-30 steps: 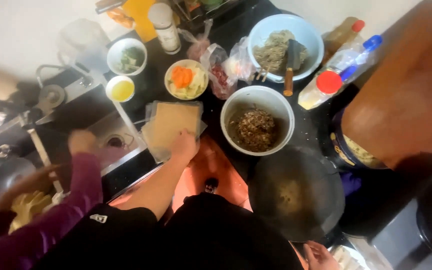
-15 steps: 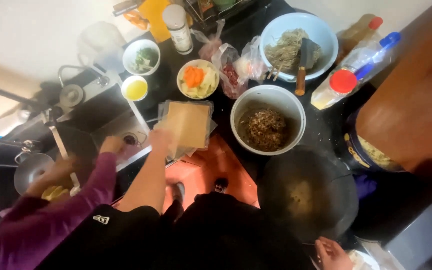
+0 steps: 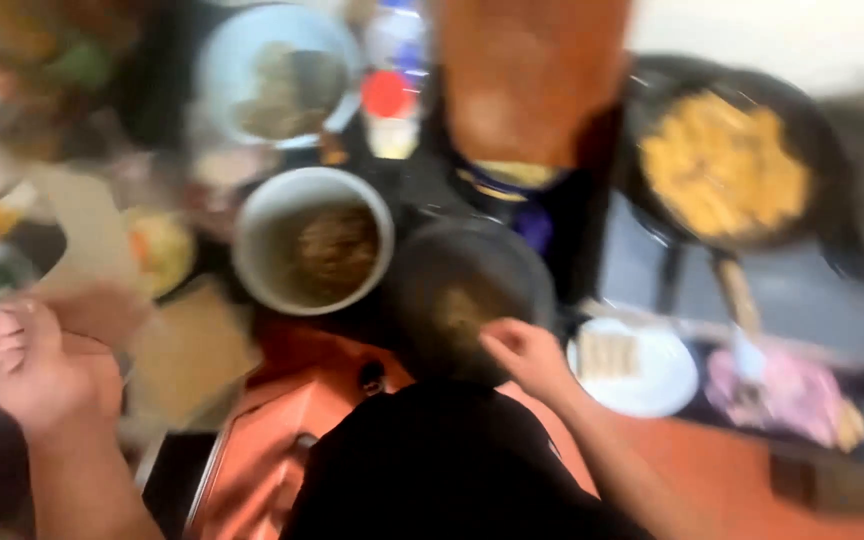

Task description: The person is assembling spring rolls by placing a portion of filling onto a wrapper and then folding and rolling it into a cylinder.

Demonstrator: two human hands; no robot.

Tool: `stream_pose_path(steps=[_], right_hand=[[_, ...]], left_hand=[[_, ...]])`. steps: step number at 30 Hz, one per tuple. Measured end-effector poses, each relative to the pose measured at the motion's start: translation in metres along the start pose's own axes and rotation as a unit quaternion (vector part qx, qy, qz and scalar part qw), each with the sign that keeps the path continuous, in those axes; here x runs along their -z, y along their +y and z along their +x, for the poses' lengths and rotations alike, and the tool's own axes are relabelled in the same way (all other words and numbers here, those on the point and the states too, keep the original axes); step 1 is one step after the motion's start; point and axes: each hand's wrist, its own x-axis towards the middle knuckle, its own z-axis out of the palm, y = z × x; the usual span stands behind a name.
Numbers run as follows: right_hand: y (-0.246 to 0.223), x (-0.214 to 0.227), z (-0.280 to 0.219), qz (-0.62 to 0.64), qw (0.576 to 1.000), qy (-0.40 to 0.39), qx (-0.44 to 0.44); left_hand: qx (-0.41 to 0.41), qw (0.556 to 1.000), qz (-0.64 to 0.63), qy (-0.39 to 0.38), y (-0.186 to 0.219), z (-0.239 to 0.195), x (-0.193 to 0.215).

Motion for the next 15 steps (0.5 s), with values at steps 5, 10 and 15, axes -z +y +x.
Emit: stream_pose_path(steps=[5, 10, 15], right_hand=[[-0.048, -0.008, 0.008, 0.46, 0.872, -0.165, -0.005], [-0.008, -0.022, 0.009, 0.694, 0.697, -0.18, -0.013], [0.072, -0.037, 0.034, 0.603, 0.773, 0.003, -0.197]], left_hand=[[-0.348, 0.783, 0.301, -0.418, 0.058, -0.097, -0.175], [0.475, 0.835, -0.028, -0.277, -0.046, -0.179, -0.252], [0.463, 0.839, 0.179, -0.226, -0.097, -0.216, -0.258]])
